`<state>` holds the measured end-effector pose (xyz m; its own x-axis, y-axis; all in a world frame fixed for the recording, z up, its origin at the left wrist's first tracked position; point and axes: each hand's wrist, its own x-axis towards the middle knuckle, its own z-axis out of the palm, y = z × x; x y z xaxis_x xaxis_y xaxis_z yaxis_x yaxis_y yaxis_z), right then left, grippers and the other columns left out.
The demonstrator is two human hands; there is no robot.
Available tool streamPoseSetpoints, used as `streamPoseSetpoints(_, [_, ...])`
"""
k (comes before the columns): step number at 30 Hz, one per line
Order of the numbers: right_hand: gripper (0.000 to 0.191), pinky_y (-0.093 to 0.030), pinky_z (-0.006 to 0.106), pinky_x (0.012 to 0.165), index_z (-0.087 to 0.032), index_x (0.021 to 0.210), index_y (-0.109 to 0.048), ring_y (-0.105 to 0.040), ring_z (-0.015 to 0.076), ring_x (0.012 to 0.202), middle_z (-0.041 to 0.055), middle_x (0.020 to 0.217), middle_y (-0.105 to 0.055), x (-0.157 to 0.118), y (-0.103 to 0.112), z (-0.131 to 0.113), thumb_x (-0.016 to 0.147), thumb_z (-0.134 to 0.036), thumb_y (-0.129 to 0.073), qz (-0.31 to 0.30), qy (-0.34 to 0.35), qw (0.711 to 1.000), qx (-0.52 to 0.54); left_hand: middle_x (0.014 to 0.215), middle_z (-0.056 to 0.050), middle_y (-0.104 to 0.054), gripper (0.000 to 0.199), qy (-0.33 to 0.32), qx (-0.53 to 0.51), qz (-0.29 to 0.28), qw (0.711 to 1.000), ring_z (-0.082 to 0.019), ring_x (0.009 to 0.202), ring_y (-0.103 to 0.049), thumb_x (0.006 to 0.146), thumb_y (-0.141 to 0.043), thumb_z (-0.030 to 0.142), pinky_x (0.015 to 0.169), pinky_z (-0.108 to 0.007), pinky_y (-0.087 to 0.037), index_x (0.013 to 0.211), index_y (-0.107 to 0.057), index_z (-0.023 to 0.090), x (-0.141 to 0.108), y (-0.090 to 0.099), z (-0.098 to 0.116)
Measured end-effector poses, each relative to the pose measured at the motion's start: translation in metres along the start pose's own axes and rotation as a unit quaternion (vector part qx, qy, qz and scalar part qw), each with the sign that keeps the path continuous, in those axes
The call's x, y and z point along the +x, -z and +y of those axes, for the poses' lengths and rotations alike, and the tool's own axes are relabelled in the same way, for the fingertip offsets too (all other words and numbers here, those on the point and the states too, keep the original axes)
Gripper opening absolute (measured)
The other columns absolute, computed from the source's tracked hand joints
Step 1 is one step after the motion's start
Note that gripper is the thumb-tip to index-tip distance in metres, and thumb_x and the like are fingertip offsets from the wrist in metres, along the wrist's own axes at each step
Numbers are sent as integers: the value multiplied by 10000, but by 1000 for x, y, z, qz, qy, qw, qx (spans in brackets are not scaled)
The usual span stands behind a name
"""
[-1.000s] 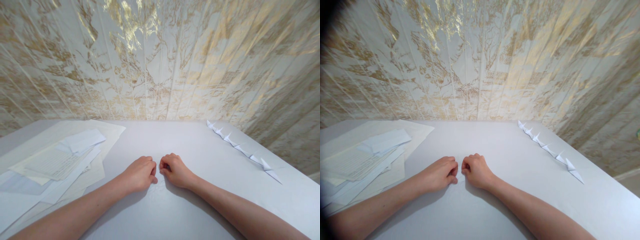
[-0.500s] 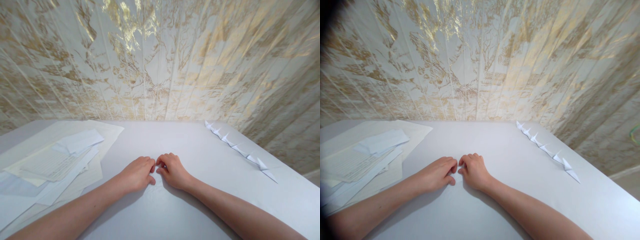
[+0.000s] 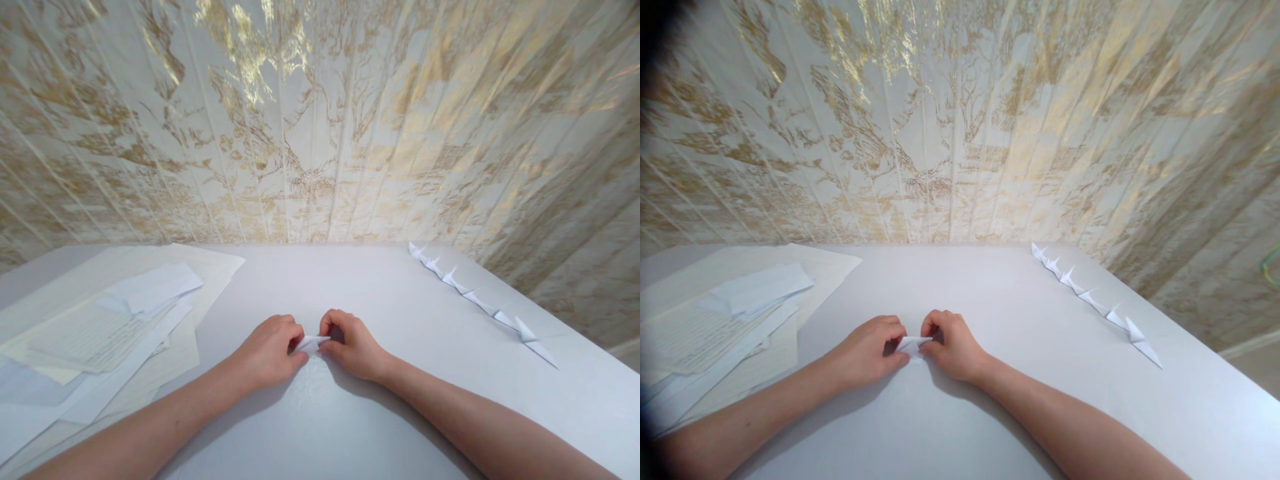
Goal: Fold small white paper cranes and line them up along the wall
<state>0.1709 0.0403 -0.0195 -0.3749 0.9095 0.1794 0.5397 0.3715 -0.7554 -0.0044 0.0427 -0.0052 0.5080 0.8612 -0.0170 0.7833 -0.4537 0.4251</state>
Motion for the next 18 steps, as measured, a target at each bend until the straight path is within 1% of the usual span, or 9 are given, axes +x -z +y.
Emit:
streamPoseSetpoints(2, [182, -376, 246, 624, -179, 681, -501, -483, 117, 637, -38, 648, -525, 0, 0, 3, 654, -15, -575, 28, -5, 999, 29, 633, 4, -507, 131, -16, 4, 48, 999, -143, 640, -490, 707, -497, 210, 596, -250, -355, 580, -485, 178, 0, 0, 0])
streamPoseSetpoints(4, [187, -403, 276, 680, -182, 759, -524, -508, 144, 718, -8, 732, -561, -1, 0, 5, 662, -34, -585, 61, 21, 998, 15, 630, 1, -502, 131, -47, 21, 125, 991, -138, 632, -477, 723, -483, 174, 590, -249, -351, 593, -485, 173, -1, 1, -1])
streamPoseSetpoints(6, [257, -406, 333, 773, -186, 881, -536, -512, 185, 843, 35, 865, -583, -2, 0, 6, 663, -90, -633, 86, 85, 992, -24, 643, -10, -504, 123, -92, 67, 201, 973, -146, 648, -468, 719, -476, 126, 609, -260, -353, 605, -495, 169, -2, 3, -4])
streamPoseSetpoints(8, [345, -392, 373, 835, -186, 991, -522, -488, 215, 941, 74, 978, -567, -4, -1, 7, 677, -157, -660, 98, 156, 981, -59, 645, -20, -503, 135, -132, 128, 243, 952, -157, 652, -454, 704, -476, 87, 616, -277, -349, 600, -501, 169, -3, 4, -6])
streamPoseSetpoints(10, [326, -391, 379, 847, -185, 1021, -526, -474, 220, 970, 92, 1018, -549, -5, -1, 7, 714, -176, -635, 110, 200, 970, -85, 646, -24, -505, 153, -161, 175, 253, 938, -167, 651, -444, 697, -476, 61, 614, -290, -341, 599, -511, 172, -3, 4, -8])
streamPoseSetpoints(13, [178, -401, 353, 807, -191, 911, -586, -489, 203, 920, 83, 975, -563, -5, -2, 7, 749, -119, -567, 115, 231, 959, -116, 647, -22, -515, 178, -198, 209, 230, 930, -171, 645, -442, 718, -471, 46, 605, -296, -332, 617, -535, 177, -1, 0, -9])
streamPoseSetpoints(16, [117, -398, 322, 737, -188, 797, -620, -515, 178, 804, 53, 833, -609, -3, -1, 7, 766, -103, -546, 70, 263, 951, -146, 651, -15, -530, 196, -215, 215, 185, 935, -166, 643, -454, 757, -469, 60, 605, -292, -337, 625, -552, 179, 1, -4, -10])
streamPoseSetpoints(18, [102, -389, 306, 699, -181, 787, -633, -526, 166, 750, 43, 772, -627, -2, -1, 8, 780, -120, -552, 38, 277, 946, -167, 671, -14, -544, 200, -203, 207, 148, 946, -161, 658, -472, 777, -469, 74, 622, -287, -351, 636, -566, 177, 1, -4, -11])
